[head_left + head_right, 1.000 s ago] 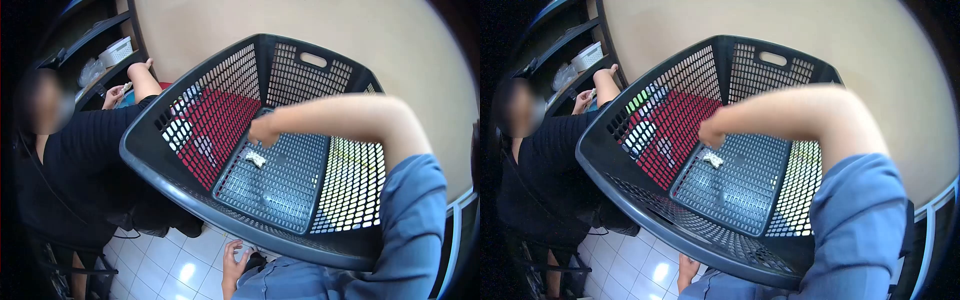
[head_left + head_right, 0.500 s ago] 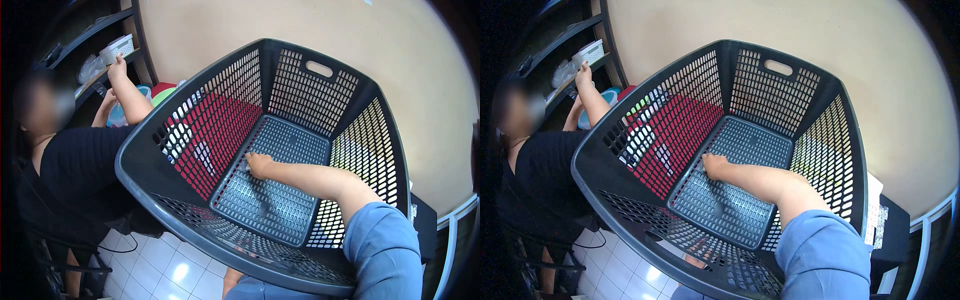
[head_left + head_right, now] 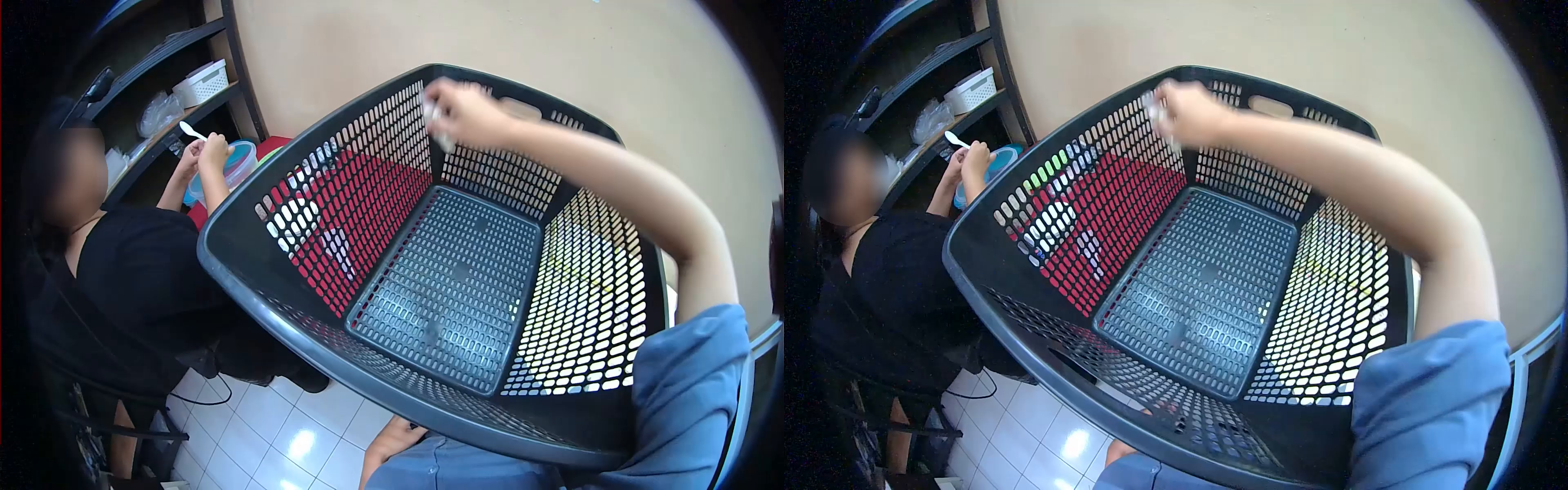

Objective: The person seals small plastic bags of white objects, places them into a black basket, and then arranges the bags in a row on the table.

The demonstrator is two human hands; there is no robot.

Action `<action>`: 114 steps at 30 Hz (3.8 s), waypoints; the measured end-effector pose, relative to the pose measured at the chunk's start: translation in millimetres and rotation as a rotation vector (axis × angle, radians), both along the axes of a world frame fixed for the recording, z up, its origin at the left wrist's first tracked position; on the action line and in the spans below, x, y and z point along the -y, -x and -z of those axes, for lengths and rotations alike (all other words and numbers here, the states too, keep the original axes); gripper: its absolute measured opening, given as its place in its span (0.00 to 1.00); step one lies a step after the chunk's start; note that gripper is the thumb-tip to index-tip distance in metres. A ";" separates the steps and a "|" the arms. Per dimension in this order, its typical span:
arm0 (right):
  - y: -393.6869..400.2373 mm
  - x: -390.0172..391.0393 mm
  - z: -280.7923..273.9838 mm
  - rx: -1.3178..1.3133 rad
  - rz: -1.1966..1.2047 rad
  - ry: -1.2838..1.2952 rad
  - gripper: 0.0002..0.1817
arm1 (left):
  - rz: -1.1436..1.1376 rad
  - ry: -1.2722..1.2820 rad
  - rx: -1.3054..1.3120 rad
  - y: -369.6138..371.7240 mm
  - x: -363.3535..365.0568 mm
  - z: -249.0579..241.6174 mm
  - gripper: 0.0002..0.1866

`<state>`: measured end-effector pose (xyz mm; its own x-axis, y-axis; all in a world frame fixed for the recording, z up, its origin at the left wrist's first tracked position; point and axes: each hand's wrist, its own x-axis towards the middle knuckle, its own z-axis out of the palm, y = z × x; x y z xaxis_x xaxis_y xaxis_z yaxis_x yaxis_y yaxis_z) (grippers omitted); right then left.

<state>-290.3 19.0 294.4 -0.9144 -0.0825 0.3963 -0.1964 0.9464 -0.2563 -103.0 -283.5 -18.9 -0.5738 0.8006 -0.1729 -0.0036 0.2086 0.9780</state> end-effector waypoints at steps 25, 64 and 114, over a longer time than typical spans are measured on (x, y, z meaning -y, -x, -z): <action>-424.7 -142.3 186.8 -0.101 0.318 0.964 0.18 | 0.403 -0.265 0.332 -125.7 -246.9 -81.7 0.10; -441.8 -138.2 250.2 -0.473 0.581 0.899 0.03 | 0.209 -0.577 -0.196 -135.8 -383.2 -43.5 0.02; -439.6 -138.3 255.9 -0.537 0.515 1.186 0.04 | 0.191 -0.579 -0.105 -134.5 -382.6 -51.6 0.07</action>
